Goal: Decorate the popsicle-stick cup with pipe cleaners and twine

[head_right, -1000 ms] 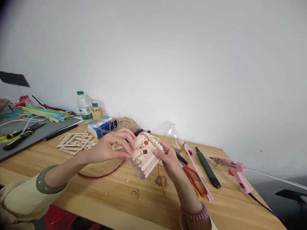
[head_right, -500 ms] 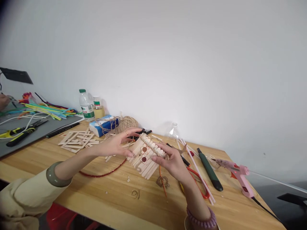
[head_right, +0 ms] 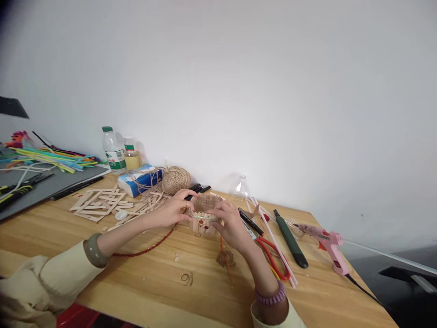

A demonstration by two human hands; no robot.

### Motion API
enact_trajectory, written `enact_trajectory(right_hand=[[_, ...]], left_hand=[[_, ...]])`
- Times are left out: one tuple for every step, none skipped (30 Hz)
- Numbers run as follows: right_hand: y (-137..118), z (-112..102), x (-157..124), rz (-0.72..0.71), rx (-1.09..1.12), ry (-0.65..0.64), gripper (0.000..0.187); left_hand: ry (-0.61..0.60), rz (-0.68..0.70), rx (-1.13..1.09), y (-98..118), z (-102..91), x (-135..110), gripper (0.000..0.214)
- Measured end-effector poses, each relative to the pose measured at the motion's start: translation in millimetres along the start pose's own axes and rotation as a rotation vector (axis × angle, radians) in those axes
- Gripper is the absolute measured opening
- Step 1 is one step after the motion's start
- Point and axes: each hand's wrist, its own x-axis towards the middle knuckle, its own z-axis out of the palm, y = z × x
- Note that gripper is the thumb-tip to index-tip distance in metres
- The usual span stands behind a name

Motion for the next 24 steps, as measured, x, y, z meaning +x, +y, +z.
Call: enact_trajectory(right_hand=[[1.5,0.7,-0.2,0.009,-0.022,0.019,0.029],[2.3,0.2,-0.6,0.021,-0.044,0.034,0.033],[2.4,-1.6,-1.0,0.036,-0.067,0.047,0.037],[2.0,-4.7,-1.7,0.057,-0.09,0.057,0.04],[1.4,-8.6,-2.5,0.084,-0.113,0.065,0.042],[0.5,-13.1,-3.5,0.119,-0.138,0.071,0.042],[-0.4,-17.7,-4.8,0.158,-0.161,0.069,0.04],[-1.3,-21.9,-6.5,0.198,-0.183,0.054,0.036],[-2.1,-25.2,-8.6,0.233,-0.203,0.024,0.033],[-2.9,-27.2,-11.1,0.261,-0.221,-0.021,0.03],[-3.8,-27.9,-14.1,0.277,-0.238,-0.077,0.028],[-4.8,-27.2,-17.4,0.282,-0.254,-0.138,0.027],[-6.1,-25.2,-20.9,0.278,-0.27,-0.202,0.028],[-7.7,-22.4,-24.6,0.268,-0.285,-0.262,0.029],[-9.8,-19.1,-28.3,0.255,-0.299,-0.319,0.029],[-12.5,-15.6,-31.8,0.243,-0.312,-0.37,0.027],[-15.8,-12.3,-35.1,0.235,-0.326,-0.413,0.024],[-19.7,-9.5,-38.1,0.231,-0.342,-0.446,0.022],[-24.1,-7.3,-40.9,0.228,-0.357,-0.469,0.022],[-28.8,-5.5,-43.5,0.225,-0.373,-0.485,0.023],[-33.7,-4.1,-45.9,0.222,-0.386,-0.497,0.026],[-38.5,-3.0,-48.3,0.219,-0.398,-0.508,0.029],[-43.0,-2.1,-50.6,0.216,-0.408,-0.519,0.033],[-47.1,-1.3,-52.9,0.214,-0.417,-0.529,0.036]], left_hand=[[0.007,0.007,0.015,-0.5,0.0,0.6,0.008],[0.014,0.012,0.031,-0.9,-0.1,1.3,0.007],[0.022,0.016,0.046,-1.2,-0.1,2.2,0.007],[0.029,0.018,0.06,-1.8,0.0,3.2,0.007],[0.035,0.019,0.073,-2.7,0.4,4.2,0.008],[0.039,0.019,0.085,-3.9,0.9,5.5,0.008],[0.044,0.018,0.096,-5.6,1.6,6.7,0.009],[0.05,0.012,0.105,-7.6,2.1,8.0,0.012],[0.059,0.001,0.115,-9.9,2.5,9.2,0.018],[0.071,-0.015,0.124,-12.3,2.5,9.9,0.026],[0.086,-0.036,0.132,-14.5,2.0,10.0,0.034],[0.1,-0.058,0.14,-16.3,0.9,9.1,0.041],[0.111,-0.08,0.147,-17.5,-0.9,7.0,0.044],[0.115,-0.101,0.154,-17.8,-3.3,3.5,0.043],[0.113,-0.12,0.161,-17.3,-6.3,-1.4,0.038],[0.109,-0.14,0.168,-15.8,-9.6,-7.6,0.031],[0.1,-0.163,0.176,-13.4,-13.0,-14.7,0.023],[0.101,-0.192,0.187,-10.2,-16.4,-22.6,0.021],[0.116,-0.227,0.201,-6.5,-19.5,-30.6,0.023],[0.12,-0.261,0.218,-2.4,-22.1,-38.6,0.024],[0.092,-0.302,0.241,1.9,-24.1,-46.1,0.025],[0.03,-0.323,0.249,6.0,-25.2,-53.0,0.025],[-0.024,-0.342,0.254,9.7,-25.5,-59.0,0.026],[-0.068,-0.35,0.258,12.7,-25.0,-64.0,0.027]])
